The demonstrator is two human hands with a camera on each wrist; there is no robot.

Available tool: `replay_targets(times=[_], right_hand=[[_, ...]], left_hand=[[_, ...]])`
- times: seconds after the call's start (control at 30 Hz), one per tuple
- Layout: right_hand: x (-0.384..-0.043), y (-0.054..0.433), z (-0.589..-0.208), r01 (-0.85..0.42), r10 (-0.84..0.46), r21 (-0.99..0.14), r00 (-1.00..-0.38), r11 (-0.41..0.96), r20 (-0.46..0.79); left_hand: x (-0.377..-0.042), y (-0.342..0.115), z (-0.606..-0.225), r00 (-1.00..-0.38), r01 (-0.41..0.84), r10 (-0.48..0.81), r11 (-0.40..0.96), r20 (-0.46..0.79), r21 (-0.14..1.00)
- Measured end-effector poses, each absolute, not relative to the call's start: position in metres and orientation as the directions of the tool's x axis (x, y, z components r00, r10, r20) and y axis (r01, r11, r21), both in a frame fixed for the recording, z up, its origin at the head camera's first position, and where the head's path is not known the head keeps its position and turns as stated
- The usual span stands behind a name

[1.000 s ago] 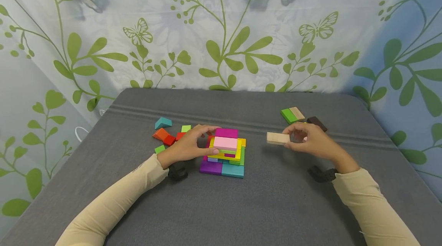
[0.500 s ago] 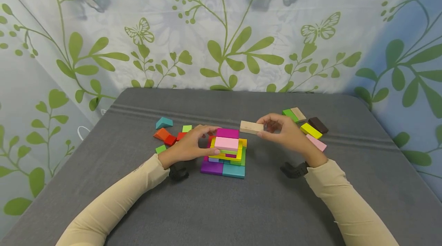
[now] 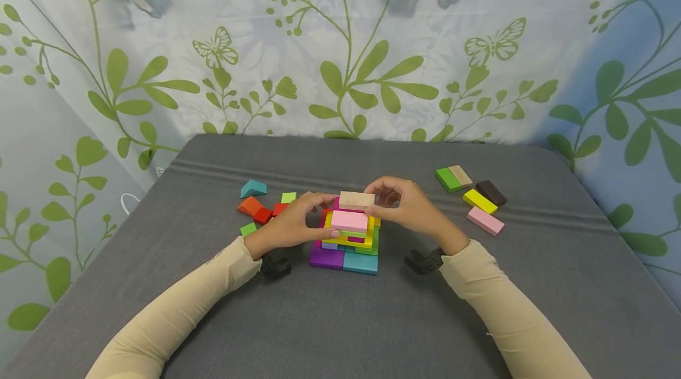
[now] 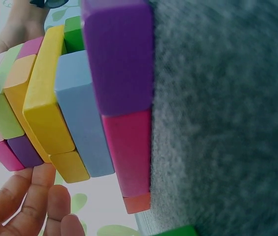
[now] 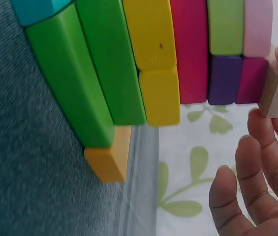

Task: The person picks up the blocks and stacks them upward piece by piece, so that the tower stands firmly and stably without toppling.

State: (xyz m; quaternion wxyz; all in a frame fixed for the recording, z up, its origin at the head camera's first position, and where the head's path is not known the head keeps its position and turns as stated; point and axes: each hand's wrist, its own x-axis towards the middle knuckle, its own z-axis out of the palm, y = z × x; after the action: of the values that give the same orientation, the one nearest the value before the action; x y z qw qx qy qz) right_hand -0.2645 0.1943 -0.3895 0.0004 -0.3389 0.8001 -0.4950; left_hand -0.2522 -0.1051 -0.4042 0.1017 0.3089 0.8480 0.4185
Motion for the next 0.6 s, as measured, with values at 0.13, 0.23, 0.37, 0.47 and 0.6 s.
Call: replay_targets(times=[0.13,0.23,0.37,0.47,0.6], right_hand=[[-0.266,0.188,-0.389,-0.55,-0.558,-0.789,-0.758,0.272,0.337],[-0.267,0.185,-0.389,-0.55,-0.561,-0.789,-0.757,0.273,0.334],[-0.266,0.184,-0.389,-0.546,-0.563,-0.791,-0.76,0.278,0.326],[-0.266,0.186,-0.388,-0.54,-0.56,-0.793,-0.764,0.283,0.32],[-0.262,0.196,-0.386,-0.523,-0.546,-0.795,-0.781,0.306,0.304]], left_hand=[[-0.252,-0.105,-0.404,-0.784,0.44,0.614,0.45,0.089,0.777],[-0.253,-0.105,-0.405,-0.779,0.446,0.62,0.438,0.097,0.781],[-0.253,-0.105,-0.405,-0.775,0.451,0.623,0.429,0.105,0.783],[-0.253,-0.105,-0.404,-0.775,0.452,0.624,0.428,0.106,0.783],[-0.252,-0.105,-0.404,-0.775,0.449,0.623,0.43,0.102,0.783]])
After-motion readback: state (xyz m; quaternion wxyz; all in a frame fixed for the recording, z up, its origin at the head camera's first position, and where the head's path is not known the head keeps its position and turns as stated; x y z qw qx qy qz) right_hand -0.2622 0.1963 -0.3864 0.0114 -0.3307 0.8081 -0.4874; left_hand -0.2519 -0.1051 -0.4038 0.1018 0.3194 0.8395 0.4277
